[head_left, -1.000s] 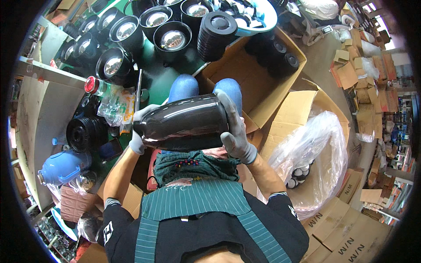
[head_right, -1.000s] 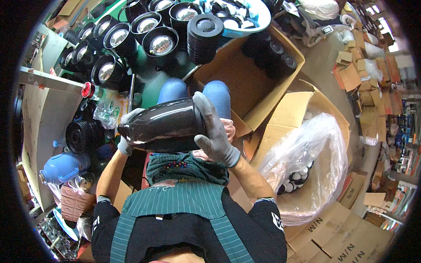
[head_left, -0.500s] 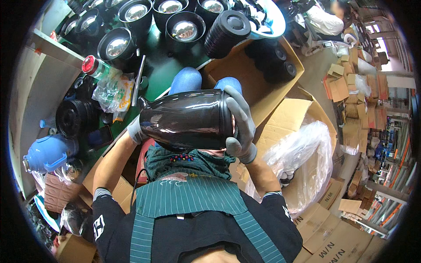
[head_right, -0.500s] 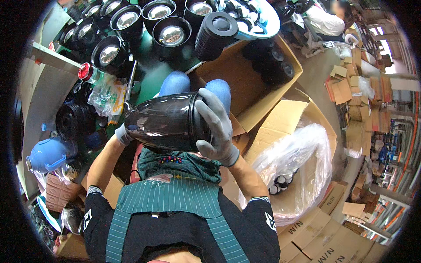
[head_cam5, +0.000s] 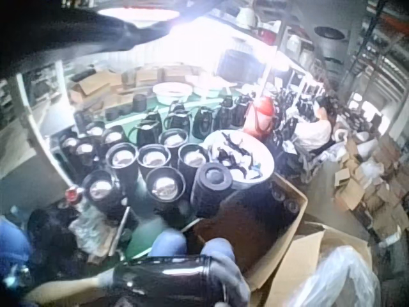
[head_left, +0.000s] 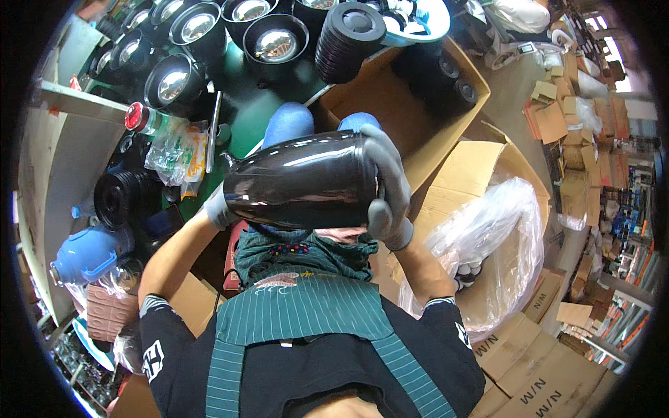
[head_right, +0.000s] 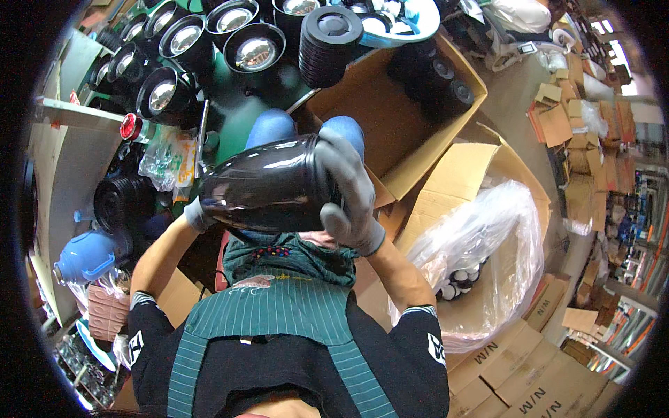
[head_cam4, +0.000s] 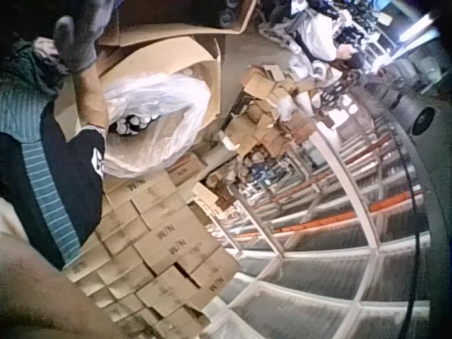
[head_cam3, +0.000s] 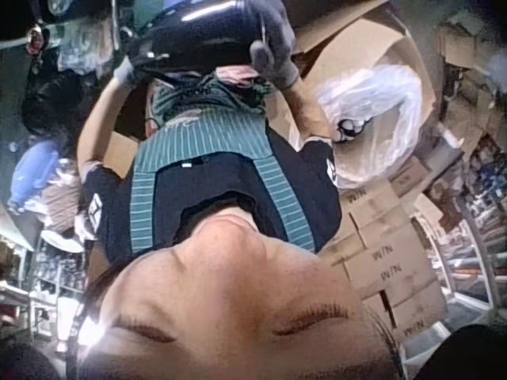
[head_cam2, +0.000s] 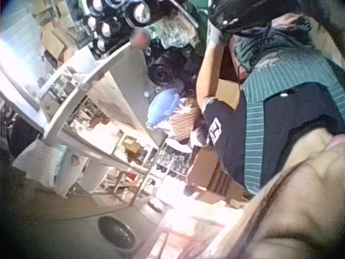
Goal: The person assembles black cylindrical light fixtures by inserting a metal rod into the base and attaching a circular black plastic ring. They handle each unit one at a time, rotate it to align parts, and place the finished units on a green table.
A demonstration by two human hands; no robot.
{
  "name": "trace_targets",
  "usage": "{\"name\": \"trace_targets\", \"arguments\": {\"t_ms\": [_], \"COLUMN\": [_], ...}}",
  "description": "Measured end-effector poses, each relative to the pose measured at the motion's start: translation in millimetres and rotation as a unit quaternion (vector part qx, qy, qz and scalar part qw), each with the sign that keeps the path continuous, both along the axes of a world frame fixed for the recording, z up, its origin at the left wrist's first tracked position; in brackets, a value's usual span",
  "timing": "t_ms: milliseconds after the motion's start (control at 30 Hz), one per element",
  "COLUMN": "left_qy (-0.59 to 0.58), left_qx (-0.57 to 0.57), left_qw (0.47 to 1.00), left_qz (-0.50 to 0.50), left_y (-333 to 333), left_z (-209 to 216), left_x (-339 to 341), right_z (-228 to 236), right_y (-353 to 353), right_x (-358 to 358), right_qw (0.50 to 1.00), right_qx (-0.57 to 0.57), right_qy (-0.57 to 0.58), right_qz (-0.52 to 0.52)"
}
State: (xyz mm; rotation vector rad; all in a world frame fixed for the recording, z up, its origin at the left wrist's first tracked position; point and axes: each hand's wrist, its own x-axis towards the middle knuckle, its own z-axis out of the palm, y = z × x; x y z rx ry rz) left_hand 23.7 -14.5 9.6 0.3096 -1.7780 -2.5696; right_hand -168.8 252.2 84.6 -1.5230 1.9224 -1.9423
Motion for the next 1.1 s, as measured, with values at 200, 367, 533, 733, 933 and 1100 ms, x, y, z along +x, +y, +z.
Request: {"name": "trace_targets", "arguments": {"t_ms": [200,367,533,733,933,1100], "left_qy": [0.358,0.190,-0.051,0.037,0.191,0.225], "left_qx": [-0.796,-0.662,-0.156,-0.543,-0.737,-0.681], "left_qw": [0.482,0.725,0.974,0.838,0.649,0.688], "left_qz": [-0.075,-0.002,0.159,0.041,0.003,0.110], "left_y": [11.7,-34.6,-67.5,-30.5,-25.2,-26.0], "left_z": [143.8,120.6,18.4,114.0,145.9,120.2], "left_x": [-30.3,-19.4,35.4,-7.3,-5.4,11.2], "right_z": [-71.1,-36.1,-25.9,-16.1,-35.5,9.2], "right_y": [22.5,14.1,1.8,-24.4,-20.3,-5.8], "right_x": [5.4,-5.0,2.8,22.4,10.3,13.9], "right_qw": [0.944,0.689,0.995,0.940,0.863,0.870], "right_qx": [0.262,0.207,0.075,-0.047,0.087,0.095], "right_qy": [-0.200,-0.670,0.034,-0.318,-0.473,-0.467], "right_qz": [0.030,0.183,0.059,0.119,0.151,0.129]}}
